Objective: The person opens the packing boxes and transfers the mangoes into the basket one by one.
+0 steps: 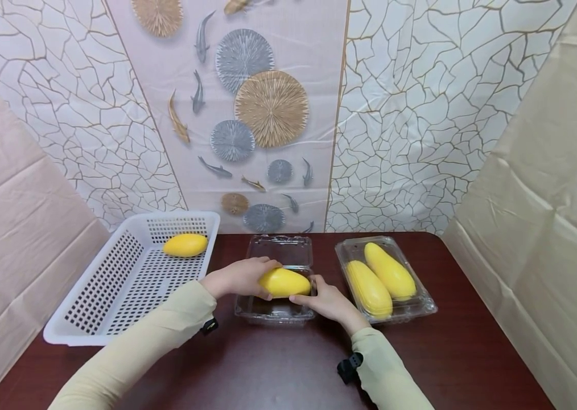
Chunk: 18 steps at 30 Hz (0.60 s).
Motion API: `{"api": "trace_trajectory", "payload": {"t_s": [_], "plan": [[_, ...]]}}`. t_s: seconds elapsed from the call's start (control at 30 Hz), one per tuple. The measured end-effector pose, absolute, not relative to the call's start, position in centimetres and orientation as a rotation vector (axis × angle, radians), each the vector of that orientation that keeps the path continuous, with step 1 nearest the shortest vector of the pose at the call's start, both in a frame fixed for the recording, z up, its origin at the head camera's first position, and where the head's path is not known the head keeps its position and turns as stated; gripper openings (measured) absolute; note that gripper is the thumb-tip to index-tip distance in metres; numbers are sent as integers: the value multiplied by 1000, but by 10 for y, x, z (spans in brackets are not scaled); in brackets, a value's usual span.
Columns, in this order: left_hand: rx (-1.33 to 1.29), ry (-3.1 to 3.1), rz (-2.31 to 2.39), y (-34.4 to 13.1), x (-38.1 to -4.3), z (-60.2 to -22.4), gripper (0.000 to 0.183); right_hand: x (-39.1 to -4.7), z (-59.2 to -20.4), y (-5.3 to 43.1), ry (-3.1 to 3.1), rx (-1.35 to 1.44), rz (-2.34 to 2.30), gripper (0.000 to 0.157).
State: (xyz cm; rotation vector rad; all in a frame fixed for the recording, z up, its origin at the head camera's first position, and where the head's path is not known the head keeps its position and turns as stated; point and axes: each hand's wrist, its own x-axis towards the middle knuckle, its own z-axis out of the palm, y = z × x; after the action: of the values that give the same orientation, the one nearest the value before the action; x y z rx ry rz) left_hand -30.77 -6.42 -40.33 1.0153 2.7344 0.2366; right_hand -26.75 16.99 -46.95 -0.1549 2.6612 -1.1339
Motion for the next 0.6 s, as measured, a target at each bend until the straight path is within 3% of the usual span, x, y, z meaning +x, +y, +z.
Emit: {"api": "trace_trajectory", "payload": {"t_s": [0.6], "plan": [[1013,2765,217,-64,-310,-411,73,-269,-472,170,2646,-158,-1133,97]]}}
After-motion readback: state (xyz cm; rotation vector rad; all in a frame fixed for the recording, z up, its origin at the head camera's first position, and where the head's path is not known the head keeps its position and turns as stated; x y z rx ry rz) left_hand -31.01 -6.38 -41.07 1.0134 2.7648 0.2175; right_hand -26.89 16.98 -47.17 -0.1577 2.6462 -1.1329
